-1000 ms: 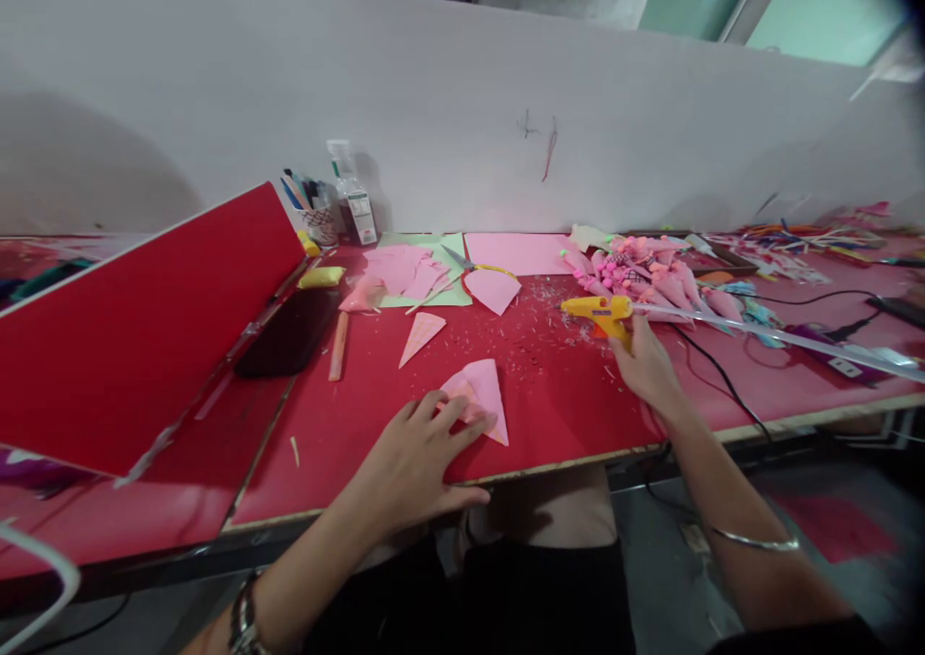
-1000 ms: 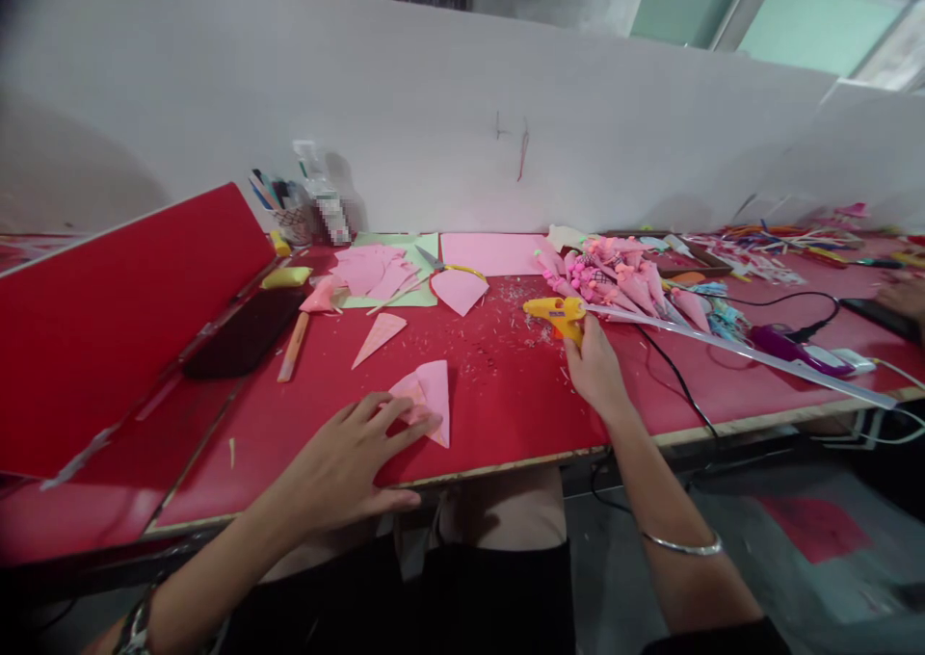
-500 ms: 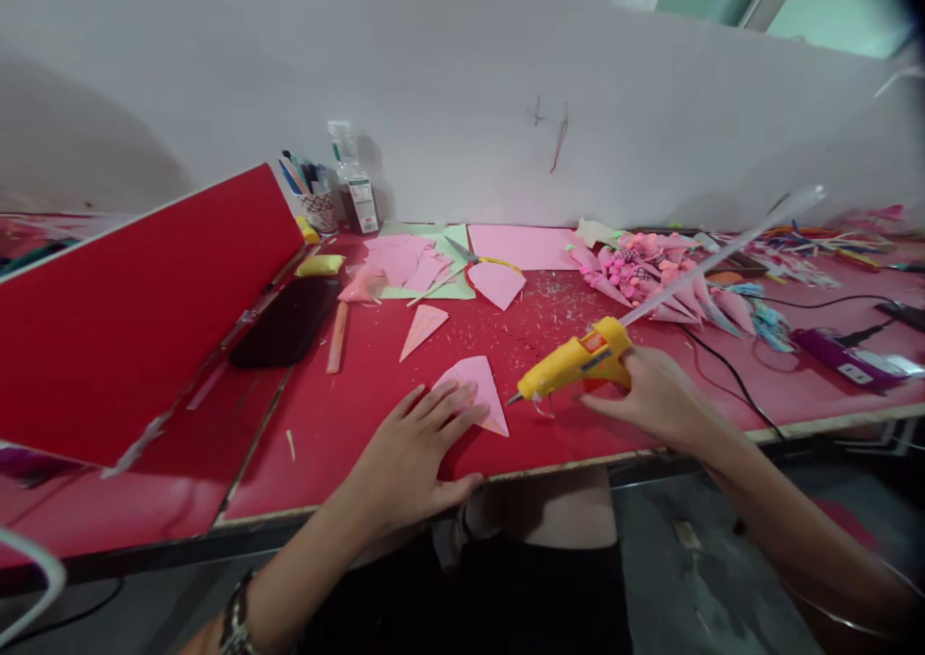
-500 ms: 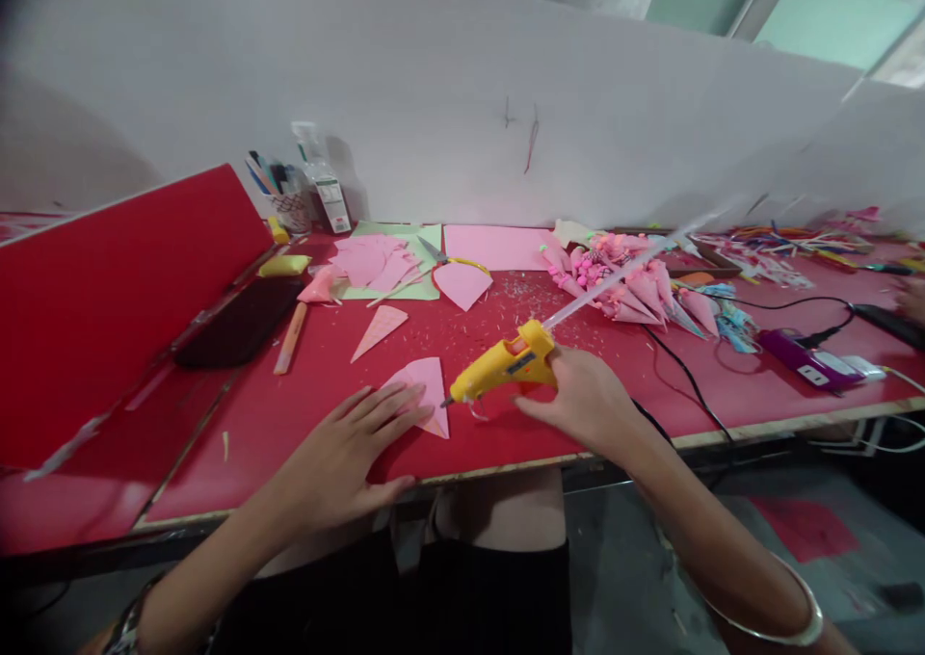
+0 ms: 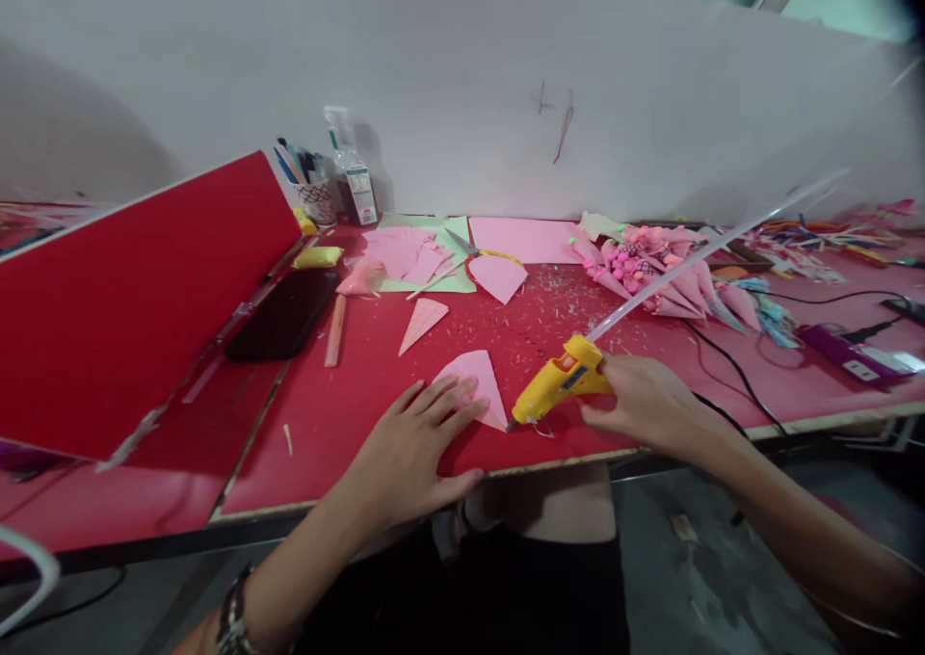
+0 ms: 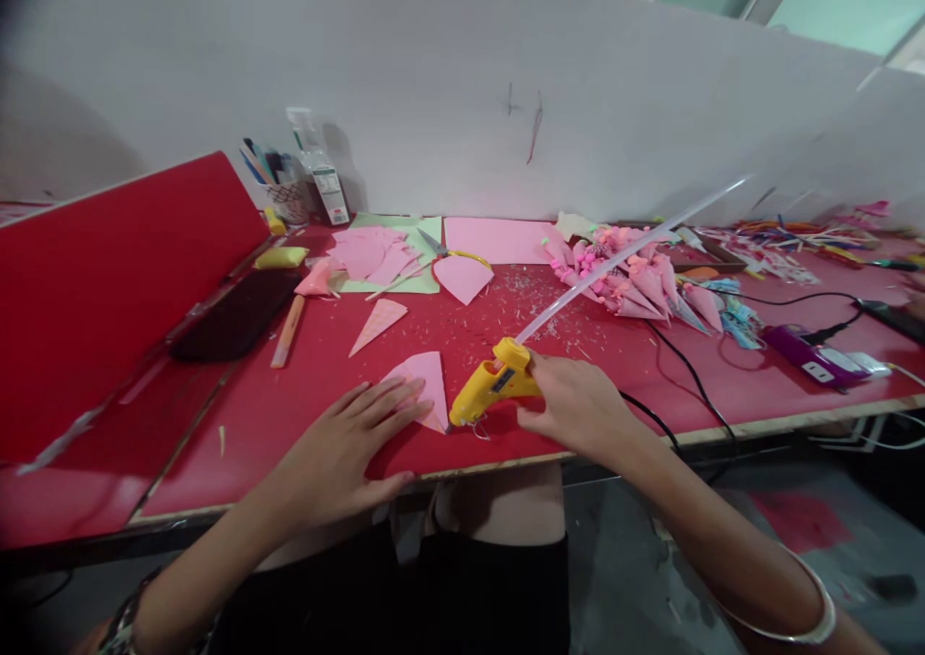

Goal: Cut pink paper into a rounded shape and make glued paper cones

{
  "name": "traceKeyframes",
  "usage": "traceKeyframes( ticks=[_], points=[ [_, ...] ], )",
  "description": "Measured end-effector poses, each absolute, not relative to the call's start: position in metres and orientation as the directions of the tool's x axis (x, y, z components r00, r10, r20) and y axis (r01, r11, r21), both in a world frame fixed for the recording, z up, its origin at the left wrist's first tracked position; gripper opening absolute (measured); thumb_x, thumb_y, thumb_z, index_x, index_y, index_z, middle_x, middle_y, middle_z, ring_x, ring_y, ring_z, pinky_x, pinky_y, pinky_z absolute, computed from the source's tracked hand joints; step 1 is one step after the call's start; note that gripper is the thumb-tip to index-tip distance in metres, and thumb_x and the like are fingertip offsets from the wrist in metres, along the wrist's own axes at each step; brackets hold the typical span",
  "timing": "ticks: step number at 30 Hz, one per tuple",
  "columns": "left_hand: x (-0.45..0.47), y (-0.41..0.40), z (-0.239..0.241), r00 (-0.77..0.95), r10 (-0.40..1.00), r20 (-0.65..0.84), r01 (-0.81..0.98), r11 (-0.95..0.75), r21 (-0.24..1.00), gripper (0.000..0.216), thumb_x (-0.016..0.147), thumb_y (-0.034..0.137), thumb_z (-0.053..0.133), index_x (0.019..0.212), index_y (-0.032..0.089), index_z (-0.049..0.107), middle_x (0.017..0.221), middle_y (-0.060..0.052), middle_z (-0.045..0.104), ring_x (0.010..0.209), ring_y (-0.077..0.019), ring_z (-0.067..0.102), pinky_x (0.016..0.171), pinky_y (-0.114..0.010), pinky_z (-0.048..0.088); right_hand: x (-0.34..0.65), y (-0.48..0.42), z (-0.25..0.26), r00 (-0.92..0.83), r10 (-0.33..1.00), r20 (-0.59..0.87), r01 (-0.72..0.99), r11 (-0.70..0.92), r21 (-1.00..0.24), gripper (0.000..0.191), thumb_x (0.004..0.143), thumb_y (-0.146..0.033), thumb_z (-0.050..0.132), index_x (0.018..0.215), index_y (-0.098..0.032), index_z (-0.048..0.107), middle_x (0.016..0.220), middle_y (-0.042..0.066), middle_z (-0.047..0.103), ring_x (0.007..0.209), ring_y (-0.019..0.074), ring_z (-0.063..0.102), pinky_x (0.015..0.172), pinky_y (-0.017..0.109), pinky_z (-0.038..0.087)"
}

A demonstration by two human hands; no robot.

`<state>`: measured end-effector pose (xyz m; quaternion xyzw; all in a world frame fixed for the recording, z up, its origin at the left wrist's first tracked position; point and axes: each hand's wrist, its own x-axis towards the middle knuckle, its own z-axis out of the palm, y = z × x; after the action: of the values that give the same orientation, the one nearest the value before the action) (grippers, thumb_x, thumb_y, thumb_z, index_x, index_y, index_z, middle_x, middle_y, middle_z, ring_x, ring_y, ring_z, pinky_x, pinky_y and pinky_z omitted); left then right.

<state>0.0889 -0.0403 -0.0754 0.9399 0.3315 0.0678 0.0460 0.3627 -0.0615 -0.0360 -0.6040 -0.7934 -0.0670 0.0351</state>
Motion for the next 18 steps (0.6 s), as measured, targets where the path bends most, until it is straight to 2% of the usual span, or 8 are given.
traceKeyframes(
  ticks=[6, 18],
  points=[
    [0.0882, -0.0395, -0.0767, 0.774, 0.624, 0.106, 0.611, -0.78, 0.132, 0.061, 0.076, 0.051, 0.046, 0.131, 0.027, 0.033, 0.141, -0.003, 0.029, 0.129, -0.0236, 0.024, 0.103, -0.043, 0.021, 0.362, -0.0607, -0.0352, -0.282, 0.945, 0.163, 0.959, 0.278, 0.047, 0.012, 0.068, -0.03, 0.051, 0.073, -0.019, 0.053, 0.063, 0.002, 0.059, 0.053, 0.0163, 0.054, 0.047, 0.025, 0.028],
    [0.0899, -0.0425, -0.0749, 0.761, 0.639, 0.112, 0.626, -0.768, 0.135, 0.06, 0.077, 0.051, 0.046, 0.129, 0.024, 0.036, 0.138, -0.008, 0.035, 0.127, -0.0251, 0.028, 0.102, -0.045, 0.024, 0.3616, -0.0579, -0.0335, -0.288, 0.95, 0.123, 0.952, 0.27, 0.143, 0.013, 0.069, -0.029, 0.053, 0.077, -0.018, 0.053, 0.067, 0.004, 0.062, 0.06, 0.0186, 0.058, 0.05, 0.026, 0.031]
  ],
)
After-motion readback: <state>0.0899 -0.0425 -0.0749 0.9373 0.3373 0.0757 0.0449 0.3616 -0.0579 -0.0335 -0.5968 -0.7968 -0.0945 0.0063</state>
